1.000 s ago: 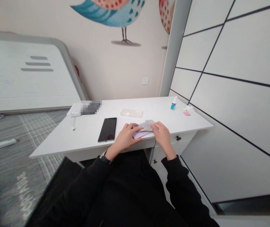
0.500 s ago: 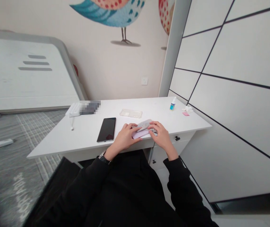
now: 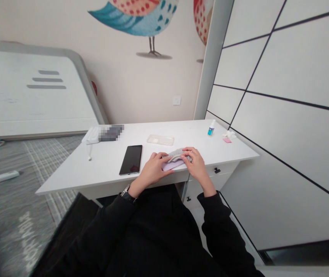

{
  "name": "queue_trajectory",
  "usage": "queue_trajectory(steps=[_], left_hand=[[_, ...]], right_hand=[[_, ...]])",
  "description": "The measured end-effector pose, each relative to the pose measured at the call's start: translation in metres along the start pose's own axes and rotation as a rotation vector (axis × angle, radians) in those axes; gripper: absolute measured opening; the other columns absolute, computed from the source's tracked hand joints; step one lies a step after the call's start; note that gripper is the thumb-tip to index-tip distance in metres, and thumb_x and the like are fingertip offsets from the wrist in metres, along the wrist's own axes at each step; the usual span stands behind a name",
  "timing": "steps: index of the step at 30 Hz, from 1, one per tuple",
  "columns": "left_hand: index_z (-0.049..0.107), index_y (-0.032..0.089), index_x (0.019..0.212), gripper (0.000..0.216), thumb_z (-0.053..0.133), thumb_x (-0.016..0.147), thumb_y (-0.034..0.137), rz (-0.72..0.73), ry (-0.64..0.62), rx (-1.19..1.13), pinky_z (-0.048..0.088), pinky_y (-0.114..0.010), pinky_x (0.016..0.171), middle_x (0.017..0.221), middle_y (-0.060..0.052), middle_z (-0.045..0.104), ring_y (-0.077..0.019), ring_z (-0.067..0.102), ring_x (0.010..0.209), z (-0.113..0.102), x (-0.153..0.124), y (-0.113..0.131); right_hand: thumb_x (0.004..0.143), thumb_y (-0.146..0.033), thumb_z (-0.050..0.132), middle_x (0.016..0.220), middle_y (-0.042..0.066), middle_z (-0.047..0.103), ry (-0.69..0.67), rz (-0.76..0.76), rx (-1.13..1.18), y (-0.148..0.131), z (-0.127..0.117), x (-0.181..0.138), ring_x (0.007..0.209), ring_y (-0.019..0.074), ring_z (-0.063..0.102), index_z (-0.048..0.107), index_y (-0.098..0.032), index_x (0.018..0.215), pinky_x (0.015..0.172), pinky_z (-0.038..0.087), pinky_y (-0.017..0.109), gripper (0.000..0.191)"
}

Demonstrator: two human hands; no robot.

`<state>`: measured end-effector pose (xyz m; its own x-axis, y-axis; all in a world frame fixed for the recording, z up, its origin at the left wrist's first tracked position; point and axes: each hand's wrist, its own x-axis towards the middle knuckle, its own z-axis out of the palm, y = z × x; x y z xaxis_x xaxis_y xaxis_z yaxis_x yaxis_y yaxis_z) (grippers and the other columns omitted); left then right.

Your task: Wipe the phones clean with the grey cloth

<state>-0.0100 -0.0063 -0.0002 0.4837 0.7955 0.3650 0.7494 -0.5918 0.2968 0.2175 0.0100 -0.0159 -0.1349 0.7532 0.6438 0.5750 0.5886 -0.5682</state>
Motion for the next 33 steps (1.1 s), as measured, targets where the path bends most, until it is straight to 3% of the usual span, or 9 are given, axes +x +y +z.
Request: queue_trajectory(steps=[5, 11, 15, 20, 25, 30, 33], left_hand=[[0.059, 0.022, 0.134, 0.048, 0.067, 0.094, 0.047, 0.003, 0.006, 0.001, 0.051, -0.050, 0.102, 0.132, -0.010, 0.060, -0.0266, 0.059, 0.120, 0.000, 0.000, 0.000], [0.060, 0.022, 0.133, 0.048, 0.068, 0.094, 0.048, -0.001, 0.021, -0.009, 0.051, -0.050, 0.102, 0.133, -0.010, 0.060, -0.0268, 0.058, 0.120, 0.002, -0.001, 0.000], [0.059, 0.021, 0.133, 0.049, 0.068, 0.093, 0.048, 0.000, 0.041, -0.016, 0.051, -0.051, 0.102, 0.133, -0.010, 0.059, -0.0277, 0.057, 0.122, 0.003, -0.001, -0.001], [0.051, 0.020, 0.141, 0.057, 0.068, 0.093, 0.046, -0.003, 0.074, -0.019, 0.050, -0.053, 0.104, 0.139, -0.012, 0.055, -0.0294, 0.056, 0.125, 0.005, -0.001, -0.001], [0.046, 0.021, 0.146, 0.053, 0.063, 0.098, 0.036, -0.026, 0.086, -0.020, 0.050, -0.053, 0.104, 0.141, -0.013, 0.053, -0.0296, 0.055, 0.127, 0.006, -0.002, -0.002], [0.042, 0.020, 0.149, 0.068, 0.070, 0.091, 0.045, -0.021, 0.083, -0.039, 0.049, -0.055, 0.106, 0.142, -0.014, 0.052, -0.0319, 0.053, 0.128, 0.003, -0.002, 0.000], [0.041, 0.020, 0.150, 0.067, 0.069, 0.093, 0.040, -0.026, 0.087, -0.052, 0.049, -0.054, 0.106, 0.143, -0.014, 0.051, -0.0318, 0.053, 0.129, 0.003, -0.002, 0.000]], right_hand=[[0.100, -0.043, 0.053, 0.115, 0.012, 0.067, 0.045, -0.010, -0.023, -0.017, -0.007, 0.000, 0.113, 0.0279, 0.061, 0.065, -0.023, 0.093, 0.104, 0.047, 0.048, 0.024], [0.102, -0.044, 0.052, 0.112, 0.006, 0.072, -0.134, -0.042, -0.060, -0.043, -0.020, -0.010, 0.109, 0.0255, 0.064, 0.063, -0.025, 0.090, 0.108, 0.045, 0.048, 0.024], [0.108, -0.044, 0.036, 0.126, 0.010, 0.070, -0.121, -0.002, -0.104, -0.039, -0.022, -0.012, 0.120, 0.0244, 0.063, 0.063, -0.023, 0.109, 0.105, 0.049, 0.044, 0.034], [0.108, -0.051, 0.031, 0.143, 0.016, 0.063, -0.199, -0.003, -0.237, -0.039, 0.005, -0.024, 0.139, 0.0353, 0.053, 0.062, -0.018, 0.136, 0.121, 0.025, 0.068, 0.053], [0.104, -0.062, 0.039, 0.156, 0.003, 0.053, -0.397, -0.121, -0.271, -0.042, 0.019, -0.036, 0.148, 0.0239, 0.045, 0.051, -0.029, 0.151, 0.128, 0.024, 0.051, 0.059], [0.105, -0.066, 0.020, 0.158, 0.025, 0.043, -0.274, 0.013, -0.407, -0.026, 0.005, -0.026, 0.152, 0.0425, 0.034, 0.041, -0.008, 0.156, 0.117, 0.017, 0.078, 0.081], [0.100, -0.074, 0.031, 0.159, 0.018, 0.046, -0.349, -0.070, -0.395, -0.035, 0.014, -0.032, 0.153, 0.0362, 0.034, 0.043, -0.013, 0.156, 0.125, 0.016, 0.066, 0.084]])
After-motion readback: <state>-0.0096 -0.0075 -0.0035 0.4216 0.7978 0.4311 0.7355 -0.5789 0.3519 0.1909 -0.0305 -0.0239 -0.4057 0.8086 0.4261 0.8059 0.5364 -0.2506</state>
